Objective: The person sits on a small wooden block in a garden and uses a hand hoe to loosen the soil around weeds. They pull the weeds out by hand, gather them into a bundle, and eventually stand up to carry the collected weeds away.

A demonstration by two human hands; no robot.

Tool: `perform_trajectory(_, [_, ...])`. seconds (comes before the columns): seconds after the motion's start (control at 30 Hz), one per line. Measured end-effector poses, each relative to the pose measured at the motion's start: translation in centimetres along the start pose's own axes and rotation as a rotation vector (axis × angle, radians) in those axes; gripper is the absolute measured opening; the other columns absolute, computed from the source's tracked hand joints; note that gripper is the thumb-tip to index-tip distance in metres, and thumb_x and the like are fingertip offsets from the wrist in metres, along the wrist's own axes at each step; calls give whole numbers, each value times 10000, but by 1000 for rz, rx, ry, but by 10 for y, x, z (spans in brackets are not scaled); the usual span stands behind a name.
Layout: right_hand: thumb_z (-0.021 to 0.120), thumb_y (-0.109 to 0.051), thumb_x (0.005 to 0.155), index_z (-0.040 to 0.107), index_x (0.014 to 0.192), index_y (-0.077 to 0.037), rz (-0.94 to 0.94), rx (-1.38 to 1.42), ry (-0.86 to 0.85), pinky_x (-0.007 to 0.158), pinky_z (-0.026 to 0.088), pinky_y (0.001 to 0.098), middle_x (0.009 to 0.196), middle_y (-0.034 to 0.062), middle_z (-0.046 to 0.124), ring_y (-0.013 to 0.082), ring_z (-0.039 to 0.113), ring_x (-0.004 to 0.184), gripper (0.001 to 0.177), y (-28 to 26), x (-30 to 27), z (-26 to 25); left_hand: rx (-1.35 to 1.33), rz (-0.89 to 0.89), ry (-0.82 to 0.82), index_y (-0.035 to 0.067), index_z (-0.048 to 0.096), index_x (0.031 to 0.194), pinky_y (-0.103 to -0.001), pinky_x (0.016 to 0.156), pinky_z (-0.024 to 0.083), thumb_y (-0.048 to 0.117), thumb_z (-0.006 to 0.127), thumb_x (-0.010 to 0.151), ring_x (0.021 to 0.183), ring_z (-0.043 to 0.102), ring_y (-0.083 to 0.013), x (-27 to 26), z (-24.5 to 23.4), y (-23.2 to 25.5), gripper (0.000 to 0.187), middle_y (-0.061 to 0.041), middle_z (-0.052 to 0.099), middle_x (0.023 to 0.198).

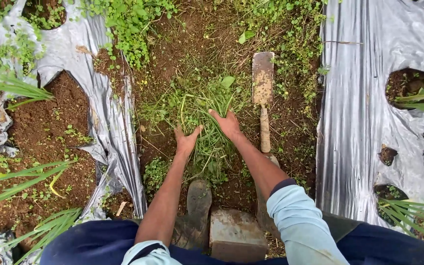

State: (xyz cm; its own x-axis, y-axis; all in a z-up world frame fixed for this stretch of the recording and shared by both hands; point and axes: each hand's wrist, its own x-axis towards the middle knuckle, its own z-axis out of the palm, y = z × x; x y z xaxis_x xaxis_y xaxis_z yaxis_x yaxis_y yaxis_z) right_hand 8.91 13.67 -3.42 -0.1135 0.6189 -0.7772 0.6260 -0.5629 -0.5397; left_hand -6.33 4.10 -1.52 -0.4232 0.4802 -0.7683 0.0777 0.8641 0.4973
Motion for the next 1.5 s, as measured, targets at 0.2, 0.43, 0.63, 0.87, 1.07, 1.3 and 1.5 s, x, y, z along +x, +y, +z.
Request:
perform_trajectory(0.2, [522, -803, 847, 362, 1553, 52, -244, -298, 256, 1204, 189, 683, 1618, 363, 200, 538, 204, 1509, 1120, -42, -49, -27, 151, -19, 212, 97, 266, 1620, -647, 1166, 352, 709, 745, 736, 1513, 170, -431, -16, 1, 35, 1177, -216, 102, 1670])
perform_trajectory(0.43, [436, -820, 898, 375, 1533, 88, -170, -263, 124, 1251, 115, 590, 1651, 288, 225, 426, 187, 1552, 1110, -19, -22, -10, 45, -8, 67, 41, 214, 1631, -684, 1146, 309, 661, 684, 788, 1513, 155, -453, -25, 13, 36, 1147, -249, 31, 1677])
perform_trajectory(0.63, [564, -930, 790, 191, 1595, 82, 50, 185, -113, 1222, 184, 623, 1616, 334, 235, 487, 199, 1519, 1347, -17, -32, -5, -99, -114, 28, 10, 145, 1635, -610, 1215, 239, 587, 710, 827, 1557, 97, -418, -27, 7, 41, 1142, -244, 71, 1691])
perform_trajectory(0.87, [622, -835, 804, 180, 1632, -4, -5, 570, -238, 1250, 49, 625, 1658, 335, 48, 516, 7, 1534, 1254, -36, -19, -15, -224, -135, 1, 2, 116, 1623, -628, 1234, 190, 663, 739, 811, 1544, 120, -449, -44, 3, 67, 1219, -293, 108, 1665])
perform_trajectory(1.07, [519, -866, 840, 230, 1617, -56, -187, 577, -167, 1261, 70, 611, 1663, 307, 142, 483, 88, 1549, 1159, -25, 24, -42, -307, 49, 78, -45, 81, 1608, -651, 1229, 143, 568, 789, 822, 1530, 125, -494, -77, -4, 142, 1222, -352, 115, 1635])
perform_trajectory(1.3, [431, -742, 992, 391, 1553, -103, -508, 813, -56, 1277, 123, 495, 1603, 252, 325, 418, 182, 1542, 851, -17, 66, -50, -282, 230, 155, -23, 47, 1611, -670, 1222, 103, 450, 883, 812, 1532, 120, -498, -80, -4, 198, 1250, -368, 98, 1631])
perform_trajectory(1.5, [502, -728, 966, 347, 1599, -156, -287, 1071, -113, 1295, 66, 477, 1671, 101, 262, 293, 176, 1569, 867, -28, -22, -79, -135, 207, 94, -15, 22, 1612, -680, 1224, 93, 454, 888, 810, 1528, 108, -505, -156, -19, 250, 1270, -378, 72, 1629])
